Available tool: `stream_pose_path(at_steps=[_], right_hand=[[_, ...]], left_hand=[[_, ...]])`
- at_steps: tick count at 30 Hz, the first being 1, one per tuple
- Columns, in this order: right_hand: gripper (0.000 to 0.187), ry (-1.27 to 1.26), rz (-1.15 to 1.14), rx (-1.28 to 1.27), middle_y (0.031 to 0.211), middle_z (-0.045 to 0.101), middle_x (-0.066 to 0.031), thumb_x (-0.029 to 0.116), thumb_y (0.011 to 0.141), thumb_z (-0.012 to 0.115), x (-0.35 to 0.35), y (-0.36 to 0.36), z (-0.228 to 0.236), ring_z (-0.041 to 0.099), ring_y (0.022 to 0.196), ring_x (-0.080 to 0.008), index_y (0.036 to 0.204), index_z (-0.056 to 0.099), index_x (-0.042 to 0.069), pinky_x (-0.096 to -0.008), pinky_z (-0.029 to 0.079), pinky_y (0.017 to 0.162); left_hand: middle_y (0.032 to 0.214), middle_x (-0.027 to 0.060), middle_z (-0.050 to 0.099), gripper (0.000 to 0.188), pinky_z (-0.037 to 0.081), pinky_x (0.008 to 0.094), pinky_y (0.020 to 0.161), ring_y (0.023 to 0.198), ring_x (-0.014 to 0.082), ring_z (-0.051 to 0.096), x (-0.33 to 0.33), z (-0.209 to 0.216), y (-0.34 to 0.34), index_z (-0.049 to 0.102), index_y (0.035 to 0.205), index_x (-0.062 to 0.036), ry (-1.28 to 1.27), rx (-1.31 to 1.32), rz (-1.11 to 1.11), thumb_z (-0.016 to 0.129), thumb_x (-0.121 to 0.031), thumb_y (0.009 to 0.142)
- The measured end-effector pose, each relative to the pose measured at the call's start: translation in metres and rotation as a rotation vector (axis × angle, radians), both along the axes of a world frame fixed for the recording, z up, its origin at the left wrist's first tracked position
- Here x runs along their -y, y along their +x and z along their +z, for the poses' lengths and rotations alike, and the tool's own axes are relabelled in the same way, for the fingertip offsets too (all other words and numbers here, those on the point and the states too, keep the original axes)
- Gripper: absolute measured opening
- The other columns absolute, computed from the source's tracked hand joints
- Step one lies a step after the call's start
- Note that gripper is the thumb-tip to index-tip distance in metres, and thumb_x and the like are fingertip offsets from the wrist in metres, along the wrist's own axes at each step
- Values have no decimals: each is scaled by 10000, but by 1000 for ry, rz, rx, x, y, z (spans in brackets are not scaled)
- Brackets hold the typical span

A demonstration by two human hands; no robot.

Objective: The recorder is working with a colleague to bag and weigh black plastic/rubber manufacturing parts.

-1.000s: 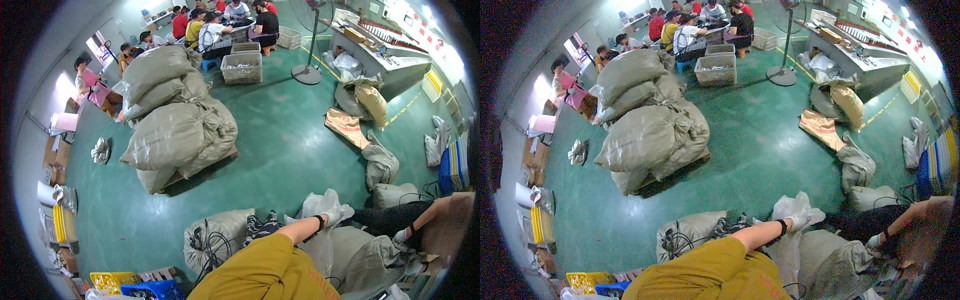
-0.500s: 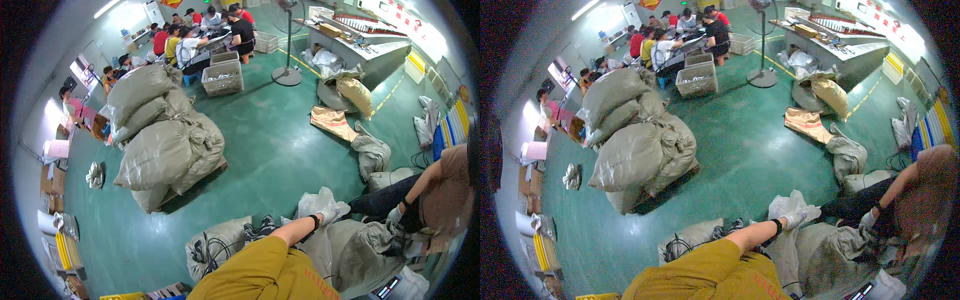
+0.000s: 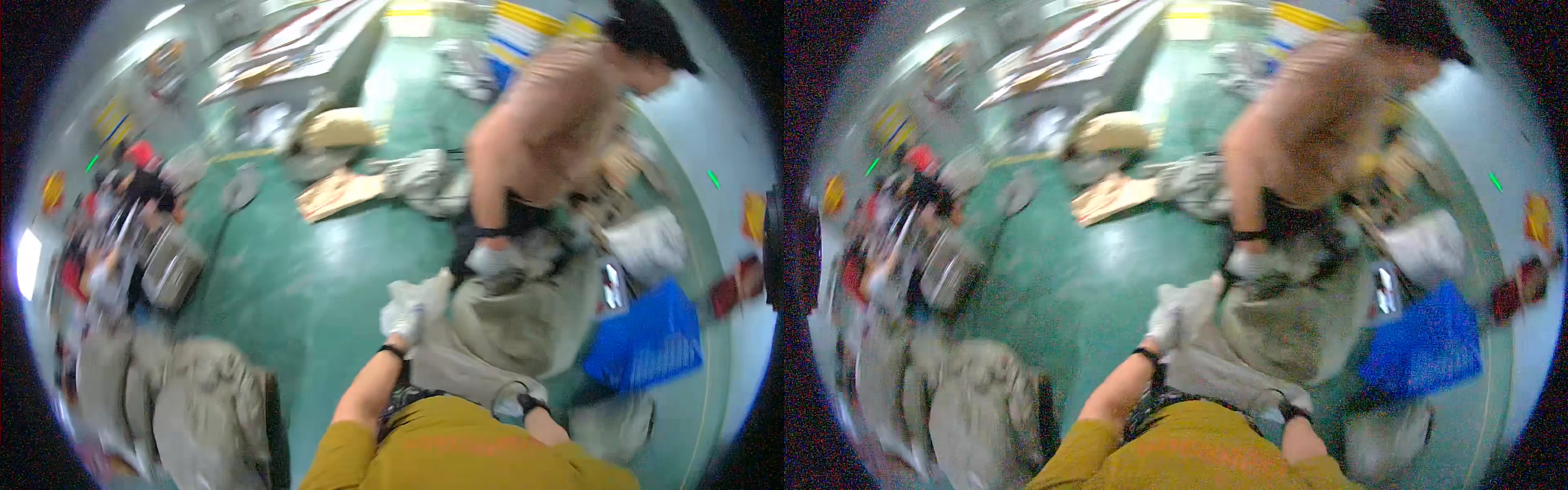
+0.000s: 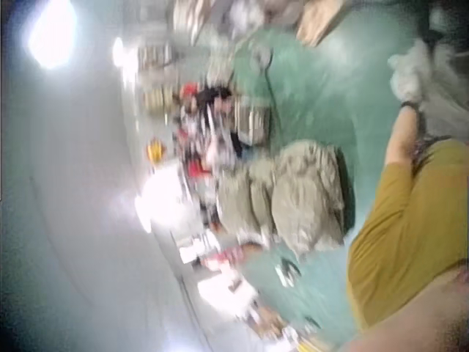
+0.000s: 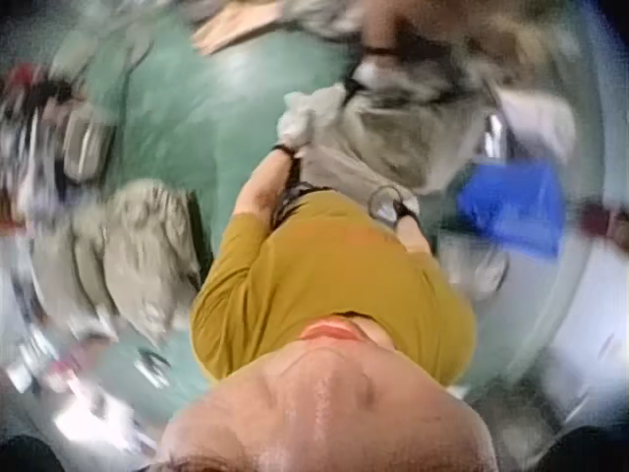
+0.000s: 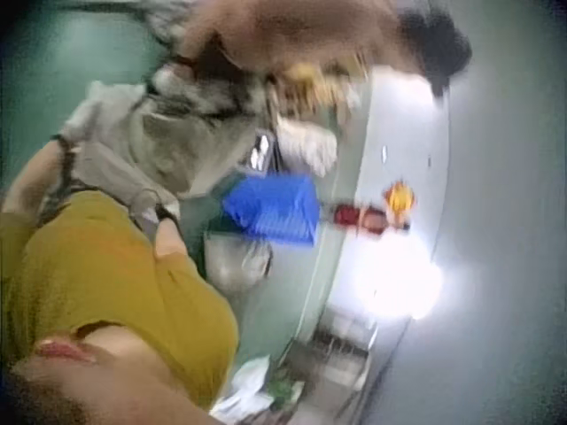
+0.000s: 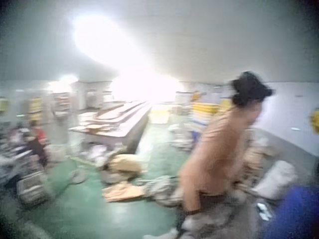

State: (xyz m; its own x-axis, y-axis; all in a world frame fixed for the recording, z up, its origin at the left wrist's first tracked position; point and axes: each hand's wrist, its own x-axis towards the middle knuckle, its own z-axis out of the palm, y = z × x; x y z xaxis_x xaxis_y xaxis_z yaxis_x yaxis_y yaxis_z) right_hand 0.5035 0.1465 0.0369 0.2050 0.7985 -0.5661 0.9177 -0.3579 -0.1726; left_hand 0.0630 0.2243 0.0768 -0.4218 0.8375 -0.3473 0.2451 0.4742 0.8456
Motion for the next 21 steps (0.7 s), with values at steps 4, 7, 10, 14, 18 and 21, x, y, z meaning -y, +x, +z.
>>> stream_pose_path(at_steps=[4,7,10,14,18,21], right_hand=[[569,-111,-67,74,1175,591,-132,464,702,665,9,-47,69,554,1094,-286,1144,607,109,-367,456,911],[580,-111,-240,10,1103,626,-134,418,560,797,22,-22,17,597,1005,-283,1010,654,81,-358,490,866],[572,-228,-304,-48,1129,624,-109,456,576,767,32,-23,26,604,1002,-278,1012,657,102,-376,493,851],[553,-203,-361,-101,1133,622,-108,452,599,748,34,-9,12,603,1006,-281,1017,654,103,-380,492,852],[534,-179,-386,-144,1138,619,-107,447,621,729,27,4,0,601,1010,-283,1023,651,104,-383,490,853],[520,-140,-378,-157,1141,617,-107,444,638,714,15,13,-4,600,1012,-284,1027,649,105,-385,489,853]], left_hand=[[1178,103,574,428,435,366,909,1034,246,555,11,-25,-6,486,1262,-54,149,1055,87,466,-317,926],[1230,108,540,442,392,363,979,1105,250,514,1,-11,5,470,1281,-48,-77,997,87,456,-323,935],[1196,43,559,476,462,396,869,1042,255,543,-4,-33,1,479,1270,-104,-74,991,20,430,-428,925],[1107,34,596,433,455,399,868,1010,243,548,-27,-44,12,554,1165,-119,-134,992,-39,429,-455,923],[996,20,625,387,497,380,763,883,216,586,-50,-45,38,596,1074,-141,-154,935,-20,429,-455,923],[886,-17,634,360,510,340,663,747,182,593,-63,-51,41,608,1001,-170,-183,871,56,412,-464,926]])
